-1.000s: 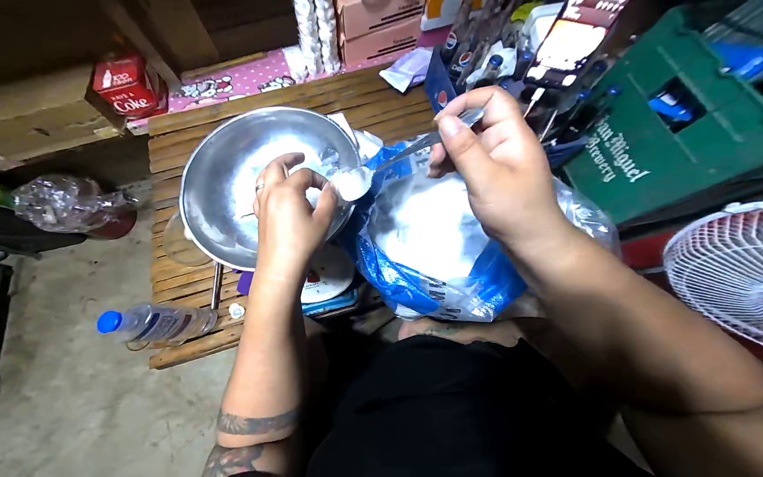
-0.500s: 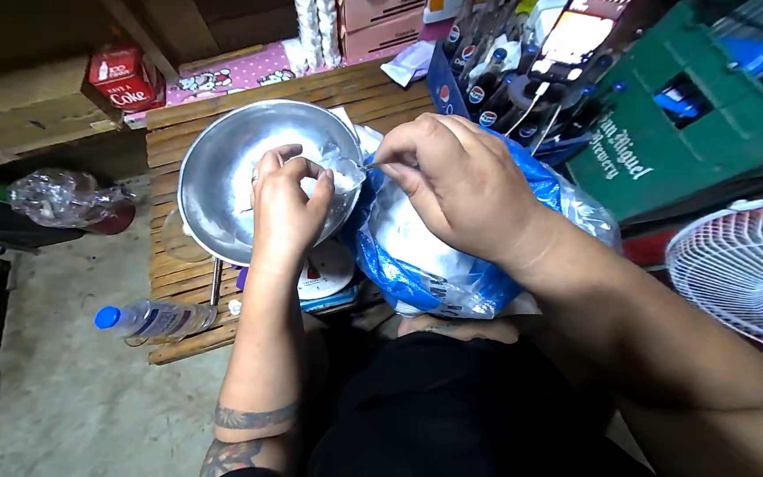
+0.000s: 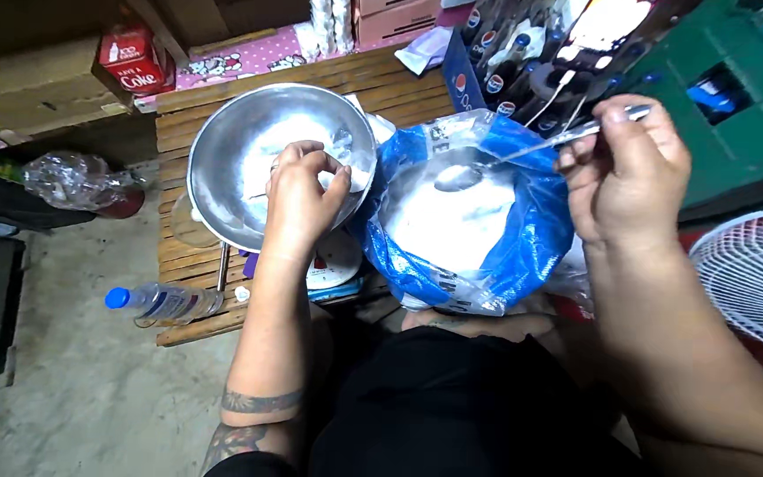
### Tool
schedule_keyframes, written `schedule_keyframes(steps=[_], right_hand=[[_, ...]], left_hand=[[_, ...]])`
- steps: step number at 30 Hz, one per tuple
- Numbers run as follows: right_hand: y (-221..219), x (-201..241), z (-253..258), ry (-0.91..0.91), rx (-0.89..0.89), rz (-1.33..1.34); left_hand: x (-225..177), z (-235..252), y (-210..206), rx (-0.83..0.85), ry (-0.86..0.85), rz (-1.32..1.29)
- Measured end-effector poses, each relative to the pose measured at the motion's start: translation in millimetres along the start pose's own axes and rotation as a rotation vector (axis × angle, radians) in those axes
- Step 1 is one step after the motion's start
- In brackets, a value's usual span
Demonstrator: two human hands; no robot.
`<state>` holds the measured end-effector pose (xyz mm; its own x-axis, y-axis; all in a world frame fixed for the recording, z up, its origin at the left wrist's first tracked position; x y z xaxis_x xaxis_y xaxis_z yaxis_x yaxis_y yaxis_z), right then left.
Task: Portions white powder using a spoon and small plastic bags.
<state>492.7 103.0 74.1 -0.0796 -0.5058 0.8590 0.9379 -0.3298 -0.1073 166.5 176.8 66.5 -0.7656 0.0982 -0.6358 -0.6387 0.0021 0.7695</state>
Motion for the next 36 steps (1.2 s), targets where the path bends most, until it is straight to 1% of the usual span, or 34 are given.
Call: schedule_keyframes(steps=[1, 3, 7, 10, 13, 18, 23, 26, 29, 31, 34, 36], right_hand=[[9, -9, -4, -0.032, -0.019, -0.033], [19, -26, -12, -0.071, 0.033, -0.185], [15, -54, -28, -0.056, 0.312, -0.685], [2, -63, -38, 0.037, 0.481, -0.912], [-10, -74, -47, 0.108, 0.568, -0.977], [-30, -89, -56, 0.168, 0.675, -1.024], [-46, -96, -67, 0.11, 0.787, -0.987], [-46, -96, -69, 0.086, 0.751, -0.894], [-38, -98, -65, -0.063, 0.669, -0.78], [-24, -104, -63, -0.159, 0.563, -0.714], [2, -119, -62, -0.398, 0.382, -0.595], [15, -126, -64, -0.502, 0.254, -0.495]], left_hand=[[-1, 0, -1, 0.009, -0.004, 0.002], [-1, 0, -4, 0.014, -0.009, 0.012], [-2, -2, -4, 0.002, -0.022, 0.028], [-2, -6, 0, -0.028, -0.032, 0.042], [1, -10, 7, -0.051, -0.027, 0.062], [1, -20, 16, -0.067, -0.041, 0.056], [-3, -28, 20, -0.072, -0.071, 0.051], [-5, -31, 20, -0.067, -0.073, 0.053], [-5, -31, 18, -0.061, -0.076, 0.052], [-5, -30, 17, -0.057, -0.071, 0.055], [-4, -30, 16, -0.052, -0.068, 0.056], [-3, -30, 16, -0.051, -0.066, 0.062]])
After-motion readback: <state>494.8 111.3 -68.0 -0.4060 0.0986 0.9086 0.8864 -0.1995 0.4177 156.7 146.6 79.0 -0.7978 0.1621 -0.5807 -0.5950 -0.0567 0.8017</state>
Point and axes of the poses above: each hand's wrist, its own z-axis towards the middle knuckle, its own y-axis out of the back of the hand, x = y × z, the point moved 6 cm from there along z, towards the middle knuckle, and after that the axes turned 11 degrees about y, right-handed, at the moved point
